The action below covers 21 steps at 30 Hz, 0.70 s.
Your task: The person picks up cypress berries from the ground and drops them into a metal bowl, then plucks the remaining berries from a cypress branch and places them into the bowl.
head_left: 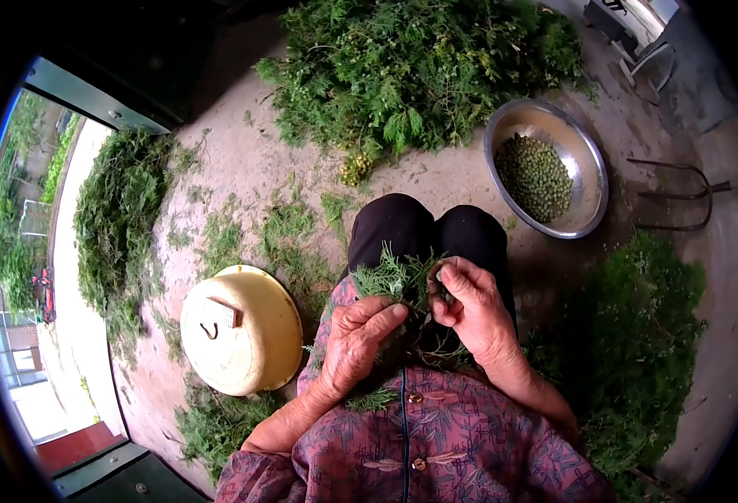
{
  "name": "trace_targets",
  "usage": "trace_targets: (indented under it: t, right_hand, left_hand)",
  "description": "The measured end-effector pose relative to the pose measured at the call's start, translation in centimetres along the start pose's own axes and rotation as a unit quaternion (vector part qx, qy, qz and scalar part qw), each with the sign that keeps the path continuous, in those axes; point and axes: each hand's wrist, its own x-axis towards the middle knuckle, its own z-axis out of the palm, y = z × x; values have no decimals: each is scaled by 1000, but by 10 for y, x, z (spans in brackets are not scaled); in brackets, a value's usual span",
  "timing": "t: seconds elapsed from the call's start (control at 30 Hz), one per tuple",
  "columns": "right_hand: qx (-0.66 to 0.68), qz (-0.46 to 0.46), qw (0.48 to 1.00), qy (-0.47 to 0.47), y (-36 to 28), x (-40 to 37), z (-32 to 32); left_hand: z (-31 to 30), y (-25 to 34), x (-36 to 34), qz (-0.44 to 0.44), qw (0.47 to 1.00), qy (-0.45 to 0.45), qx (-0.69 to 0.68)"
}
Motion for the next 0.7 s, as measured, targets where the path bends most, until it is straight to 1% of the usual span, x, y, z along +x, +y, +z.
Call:
trace_targets:
  t: [0.1, 0.2, 0.23, 0.27, 0.3, 0.33, 0.37, 0.43, 0.47, 0.53, 0.57, 0.6, 0.63, 0.67, 0.7]
  right_hand:
    - [49, -37, 998, 27, -13, -6, 11]
    - [-56, -67, 994, -67, -18, -9, 1]
    - [-172, -79, 981, -44, -21, -13, 6]
    - [-306, -163, 936, -53, -20, -11, 9]
    - [-432, -243, 866, -61, -20, -7, 12]
    - [-468, -314, 823, -69, -17, -3, 14]
    - [-469, -296, 828, -76, -16, -3, 17]
    - [-488, -284, 820, -89, -10, 0, 14]
    - [-485, -304, 818, -64, -6, 1, 14]
    - [-478, -342, 809, -11, 2, 2, 15]
    - [-467, -340, 817, 5, 4, 1, 16]
    - [-455, -336, 824, 20, 5, 0, 17]
    - [-443, -333, 832, 35, 6, 0, 18]
    - [-401, -270, 872, 73, 5, 0, 16]
    - [-254, -187, 944, 95, -4, 2, 13]
  left_hand:
    - [2, -1, 1, 20, 1000, 9, 20]
    - [8, 6, 0, 30, 997, -4, 67]
    - [7, 10, -1, 31, 996, -14, 87]
    - [7, 11, -1, 33, 993, -24, 107]
    - [8, 11, -1, 44, 993, -23, 110]
    - [9, 10, -1, 55, 992, -21, 113]
    - [10, 9, -1, 65, 991, -20, 116]
    - [7, 4, 0, 84, 986, -28, 142]
    - [6, 3, 0, 93, 983, -32, 155]
    - [7, 3, 0, 10, 999, -34, 11]
    - [8, 3, 1, -31, 997, -35, -62]
    - [6, 0, 5, -12, 999, -36, -32]
    - [6, 1, 4, -31, 998, -29, -51]
    - [6, 3, 4, -50, 996, -22, -70]
    - [6, 4, 4, -69, 994, -15, -89]
